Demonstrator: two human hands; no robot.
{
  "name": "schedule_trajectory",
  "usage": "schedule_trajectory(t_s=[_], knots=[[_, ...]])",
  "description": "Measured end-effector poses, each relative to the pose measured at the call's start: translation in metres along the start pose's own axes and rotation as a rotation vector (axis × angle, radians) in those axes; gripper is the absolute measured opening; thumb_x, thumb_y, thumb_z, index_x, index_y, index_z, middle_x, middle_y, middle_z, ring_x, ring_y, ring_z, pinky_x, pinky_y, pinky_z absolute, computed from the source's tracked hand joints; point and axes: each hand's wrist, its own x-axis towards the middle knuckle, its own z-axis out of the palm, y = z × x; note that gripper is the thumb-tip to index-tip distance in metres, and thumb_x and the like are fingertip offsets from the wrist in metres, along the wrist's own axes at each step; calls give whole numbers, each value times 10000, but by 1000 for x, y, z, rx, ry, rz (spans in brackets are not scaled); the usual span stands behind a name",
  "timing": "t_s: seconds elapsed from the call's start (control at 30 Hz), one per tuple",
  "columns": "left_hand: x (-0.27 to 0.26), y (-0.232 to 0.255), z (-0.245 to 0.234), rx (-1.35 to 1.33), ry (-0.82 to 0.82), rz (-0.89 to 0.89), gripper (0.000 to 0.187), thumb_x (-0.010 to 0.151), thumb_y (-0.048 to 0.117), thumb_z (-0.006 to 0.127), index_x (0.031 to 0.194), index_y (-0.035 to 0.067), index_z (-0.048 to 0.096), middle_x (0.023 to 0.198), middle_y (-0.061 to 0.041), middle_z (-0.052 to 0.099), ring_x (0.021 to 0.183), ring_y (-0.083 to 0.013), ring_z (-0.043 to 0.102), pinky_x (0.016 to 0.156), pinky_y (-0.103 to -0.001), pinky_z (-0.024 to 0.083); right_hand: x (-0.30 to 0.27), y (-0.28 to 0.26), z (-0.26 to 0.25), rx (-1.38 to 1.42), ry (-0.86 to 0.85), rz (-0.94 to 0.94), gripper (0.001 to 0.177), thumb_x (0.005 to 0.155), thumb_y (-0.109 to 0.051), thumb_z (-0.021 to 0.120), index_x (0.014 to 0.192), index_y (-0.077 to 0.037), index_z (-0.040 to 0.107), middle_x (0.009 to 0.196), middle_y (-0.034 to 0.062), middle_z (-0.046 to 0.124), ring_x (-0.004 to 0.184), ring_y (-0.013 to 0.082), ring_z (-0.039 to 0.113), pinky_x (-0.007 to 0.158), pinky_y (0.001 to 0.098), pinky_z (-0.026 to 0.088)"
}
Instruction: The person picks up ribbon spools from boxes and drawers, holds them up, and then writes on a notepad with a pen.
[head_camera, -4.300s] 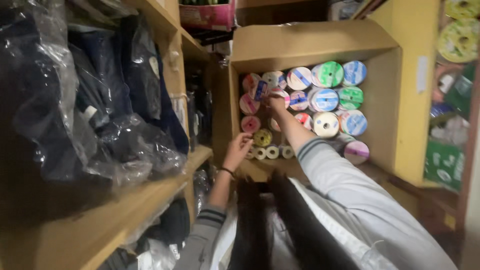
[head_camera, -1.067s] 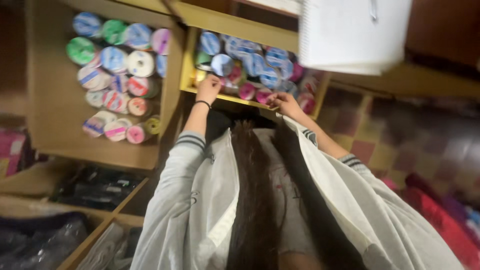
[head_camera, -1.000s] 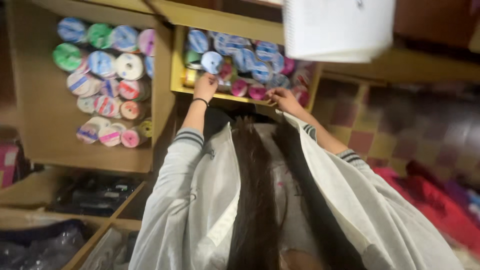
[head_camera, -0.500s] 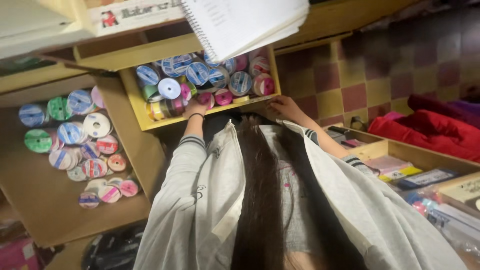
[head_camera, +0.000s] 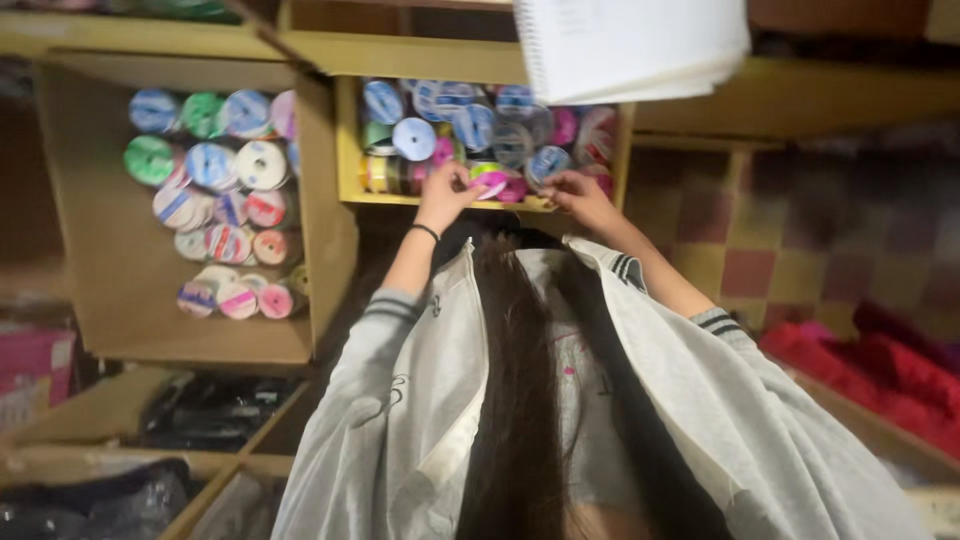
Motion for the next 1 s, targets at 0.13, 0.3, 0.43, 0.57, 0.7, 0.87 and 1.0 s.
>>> schedule_trajectory(t_s=[0.13,0.3,0.43,0.57,0.7,0.87,1.0], knots=[[-28,89,-40,-203,18,47,348,722,42,876,840,124,558,1024,-109,723,996,-239,670,932,-360,520,15,-76,44,22,-138,-104,605,873,-93,829,1418,-41,570,1224,137,697,1054,189,650,910,374,590],[-42,155,-79,-510,42,93,517,778,10,891,921,138,412,1036,-141,745,996,-198,718,854,-294,576,-2,-202,105,45,-247,-558,357,769,-20,893,1093,8,748,1064,174,722,1050,251,661,940,409,531],[-50,203,-119,-550,73,195,575,782,-29,877,1053,129,396,997,-106,747,998,-169,706,881,-273,577,8,-232,137,73,-218,-698,352,736,-33,934,1037,27,761,1075,192,730,1043,284,686,922,401,527],[-48,215,-141,-272,162,137,566,790,-21,782,1210,87,418,1065,-221,705,1032,-322,686,864,-405,575,19,-235,150,52,-127,-816,274,742,-23,911,957,38,752,992,202,727,952,336,710,891,442,533],[-39,197,-133,-10,255,-3,557,774,82,739,1264,136,479,1204,-246,696,1113,-431,675,920,-478,583,27,-211,153,-81,-25,-819,278,777,-95,898,1015,-26,772,1013,161,726,953,329,714,892,421,532],[-21,161,-120,-93,149,-2,511,810,71,731,1264,127,503,1213,-229,684,1162,-391,648,949,-481,556,7,-226,133,-120,7,-749,319,873,-173,821,1157,-39,766,1109,185,714,1059,355,696,953,472,521],[-10,173,-112,-42,-2,-28,459,777,207,804,1196,146,628,1122,-134,741,1085,-290,703,899,-432,567,-19,-270,103,-34,157,-753,262,906,-108,764,1157,-36,777,1093,152,721,1033,284,710,921,419,543]])
